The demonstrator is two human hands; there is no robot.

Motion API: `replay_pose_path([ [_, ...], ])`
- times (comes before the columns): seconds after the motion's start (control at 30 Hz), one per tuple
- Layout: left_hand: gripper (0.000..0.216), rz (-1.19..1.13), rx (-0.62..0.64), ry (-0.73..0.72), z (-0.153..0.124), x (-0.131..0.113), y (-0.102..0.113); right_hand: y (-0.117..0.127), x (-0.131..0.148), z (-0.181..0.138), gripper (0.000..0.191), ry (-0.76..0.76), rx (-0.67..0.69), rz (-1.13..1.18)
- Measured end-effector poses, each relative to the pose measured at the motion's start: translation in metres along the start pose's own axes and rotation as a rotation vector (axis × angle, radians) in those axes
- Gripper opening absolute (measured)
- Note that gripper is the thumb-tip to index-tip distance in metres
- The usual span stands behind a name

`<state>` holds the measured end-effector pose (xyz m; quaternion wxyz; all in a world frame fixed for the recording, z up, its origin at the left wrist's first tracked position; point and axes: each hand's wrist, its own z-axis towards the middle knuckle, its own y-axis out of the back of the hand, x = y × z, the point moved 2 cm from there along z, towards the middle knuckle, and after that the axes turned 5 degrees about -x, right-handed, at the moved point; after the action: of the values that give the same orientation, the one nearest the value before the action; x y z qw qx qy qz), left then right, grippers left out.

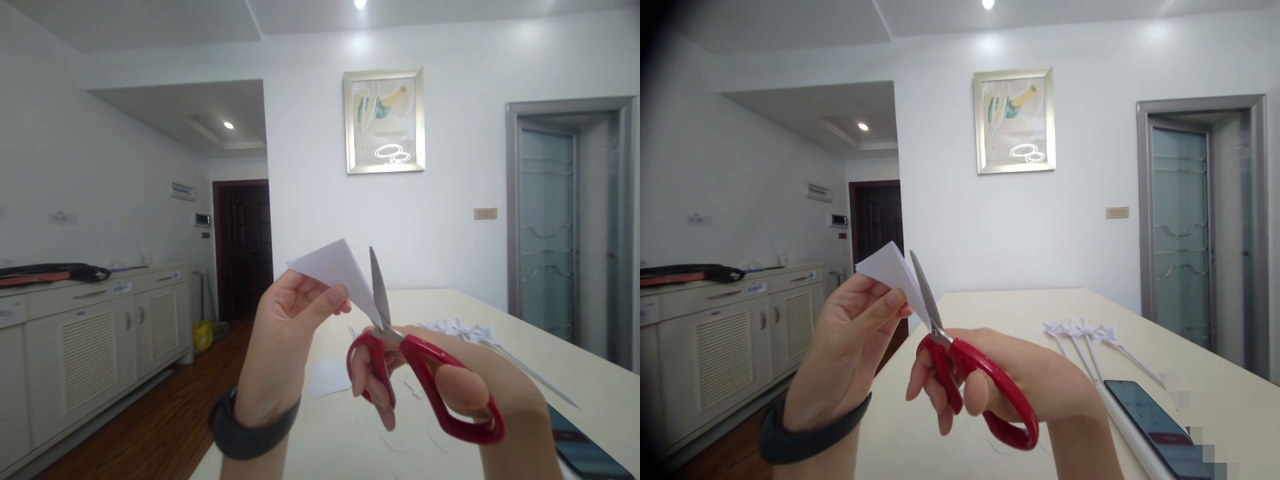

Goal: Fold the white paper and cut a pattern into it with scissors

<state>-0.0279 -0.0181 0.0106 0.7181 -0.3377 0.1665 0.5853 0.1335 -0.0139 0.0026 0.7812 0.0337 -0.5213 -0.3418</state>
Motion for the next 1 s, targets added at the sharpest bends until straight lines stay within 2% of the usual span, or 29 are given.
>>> replay_pose_path([
  [0.23, 0.009, -0.034, 0.011, 0.016, -0.0009, -0.0014, 0.0002, 0.0009, -0.0011, -0.0016, 0.052, 0.04, 0.039, 0.018],
  [0.5, 0.014, -0.034, 0.002, 0.038, -0.0014, -0.0029, -0.0015, 0.0007, 0.0004, -0.0026, 0.062, -0.01, 0.018, -0.023],
  [0.67, 0.013, -0.039, -0.007, 0.039, -0.0015, -0.0021, -0.0007, 0.002, -0.0035, -0.0035, 0.058, -0.01, 0.038, -0.001],
  [0.77, 0.012, -0.037, -0.006, 0.04, -0.0019, -0.0029, -0.0009, 0.0026, -0.0063, -0.0029, 0.064, -0.024, 0.044, 0.016],
  [1.0, 0.013, -0.03, 0.034, 0.057, -0.0039, -0.0026, -0.0027, -0.0004, -0.0005, -0.0058, 0.071, 0.018, -0.012, -0.103],
])
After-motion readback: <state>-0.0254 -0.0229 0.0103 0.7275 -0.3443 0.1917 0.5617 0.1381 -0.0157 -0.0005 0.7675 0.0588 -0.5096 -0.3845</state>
